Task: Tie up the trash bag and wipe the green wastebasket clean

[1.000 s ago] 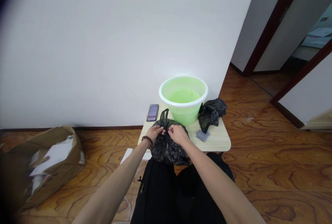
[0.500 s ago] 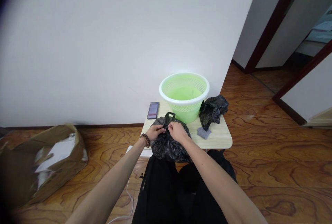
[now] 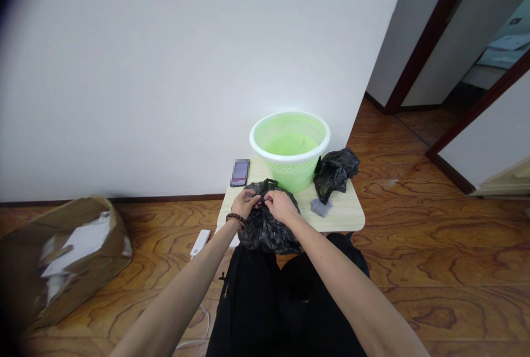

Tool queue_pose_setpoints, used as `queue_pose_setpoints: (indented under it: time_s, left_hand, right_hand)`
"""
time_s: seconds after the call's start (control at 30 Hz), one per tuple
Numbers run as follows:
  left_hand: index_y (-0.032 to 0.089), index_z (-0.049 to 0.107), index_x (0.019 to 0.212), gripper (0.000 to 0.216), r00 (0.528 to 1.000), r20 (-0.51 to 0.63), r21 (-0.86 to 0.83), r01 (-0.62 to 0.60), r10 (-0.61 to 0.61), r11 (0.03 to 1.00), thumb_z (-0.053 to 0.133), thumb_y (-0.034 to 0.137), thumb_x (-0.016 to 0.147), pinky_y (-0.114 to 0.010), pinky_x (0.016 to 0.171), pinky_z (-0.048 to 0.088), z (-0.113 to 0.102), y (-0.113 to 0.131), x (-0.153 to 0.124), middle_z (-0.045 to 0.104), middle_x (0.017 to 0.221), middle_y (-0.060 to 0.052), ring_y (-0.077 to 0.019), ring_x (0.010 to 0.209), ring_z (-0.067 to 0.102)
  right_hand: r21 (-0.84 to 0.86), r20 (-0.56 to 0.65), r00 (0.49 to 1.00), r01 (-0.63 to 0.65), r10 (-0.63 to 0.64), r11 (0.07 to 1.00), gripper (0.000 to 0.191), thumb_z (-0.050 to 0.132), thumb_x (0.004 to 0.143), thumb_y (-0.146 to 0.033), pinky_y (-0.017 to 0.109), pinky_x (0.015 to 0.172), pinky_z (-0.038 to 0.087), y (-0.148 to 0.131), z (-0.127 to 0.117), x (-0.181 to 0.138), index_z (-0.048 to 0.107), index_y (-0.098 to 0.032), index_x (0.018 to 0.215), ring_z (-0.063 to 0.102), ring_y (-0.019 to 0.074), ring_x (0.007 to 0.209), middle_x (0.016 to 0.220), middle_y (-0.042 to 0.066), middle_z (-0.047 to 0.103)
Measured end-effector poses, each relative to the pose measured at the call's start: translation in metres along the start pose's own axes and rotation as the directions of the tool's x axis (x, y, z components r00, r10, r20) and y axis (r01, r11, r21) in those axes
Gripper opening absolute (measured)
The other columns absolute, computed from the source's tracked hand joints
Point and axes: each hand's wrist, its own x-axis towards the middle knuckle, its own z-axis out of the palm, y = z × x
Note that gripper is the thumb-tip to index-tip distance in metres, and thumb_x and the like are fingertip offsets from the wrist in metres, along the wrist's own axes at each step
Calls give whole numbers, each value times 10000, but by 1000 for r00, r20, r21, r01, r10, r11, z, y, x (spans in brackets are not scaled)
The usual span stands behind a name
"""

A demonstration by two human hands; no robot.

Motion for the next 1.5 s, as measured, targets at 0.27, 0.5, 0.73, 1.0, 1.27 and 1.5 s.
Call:
queue_pose_setpoints:
  time_s: [0.27, 0.5, 0.73, 1.0, 1.27, 1.5]
  left_hand:
    - [221, 714, 766, 178, 932, 328, 205, -229, 154, 952, 711, 232, 588, -279, 742, 392, -11, 15, -5, 654, 773, -41, -185, 743, 556]
    - [205, 652, 612, 170, 943, 300, 291, -236, 146, 927, 690, 370, 630, -247, 635, 352, -8, 24, -11, 564, 612, 1, -150, 630, 473]
    - [163, 661, 641, 345, 948, 315, 170, -7, -48, 985, 559, 478, 737, -239, 497, 337, -17, 21, 0, 617, 606, -36, -110, 503, 471]
    - [110, 694, 802, 302, 919, 340, -175, 271, -200, 947, 703, 366, 643, -210, 494, 346, -17, 16, 3, 633, 664, -72, -110, 591, 543]
    - [112, 670, 931, 349, 899, 369, -350, 369, -235, 861, 738, 286, 636, -192, 516, 379, -17, 16, 3, 617, 671, -56, -97, 613, 560]
    - [116, 656, 901, 365, 930, 291, -366, 324, -223, 872, 737, 340, 626, -172, 481, 347, -11, 4, 1, 602, 635, -31, -80, 587, 543]
  right_hand:
    - [-57, -39, 999, -8, 6, 998, 131, 521, 828, -236, 254, 792, 386, 2, 2, 1, 634, -186, 870, 539, 144, 835, 861, 40, 597]
    - [72, -63, 998, 21, -17, 997, 227, 502, 829, -242, 284, 831, 390, 6, 9, 2, 550, -177, 1041, 541, 138, 857, 1050, 60, 562]
    - [-69, 123, 992, 20, -12, 997, 228, 450, 874, -274, 269, 784, 381, 7, 0, -2, 548, -170, 1052, 579, 192, 914, 982, 93, 641]
    - [-166, 250, 955, 204, -159, 965, 228, 383, 906, -299, 244, 694, 351, -4, -14, -4, 592, -209, 921, 604, 187, 825, 896, 64, 664]
    - [-278, 314, 947, 161, -69, 947, 415, 275, 918, -483, 247, 668, 356, -8, -14, -10, 559, -189, 987, 614, 203, 814, 873, 83, 665]
    - [-408, 409, 912, 212, -29, 888, 415, 204, 939, -436, 251, 674, 361, -7, -12, -10, 549, -214, 1000, 618, 195, 826, 915, 76, 660]
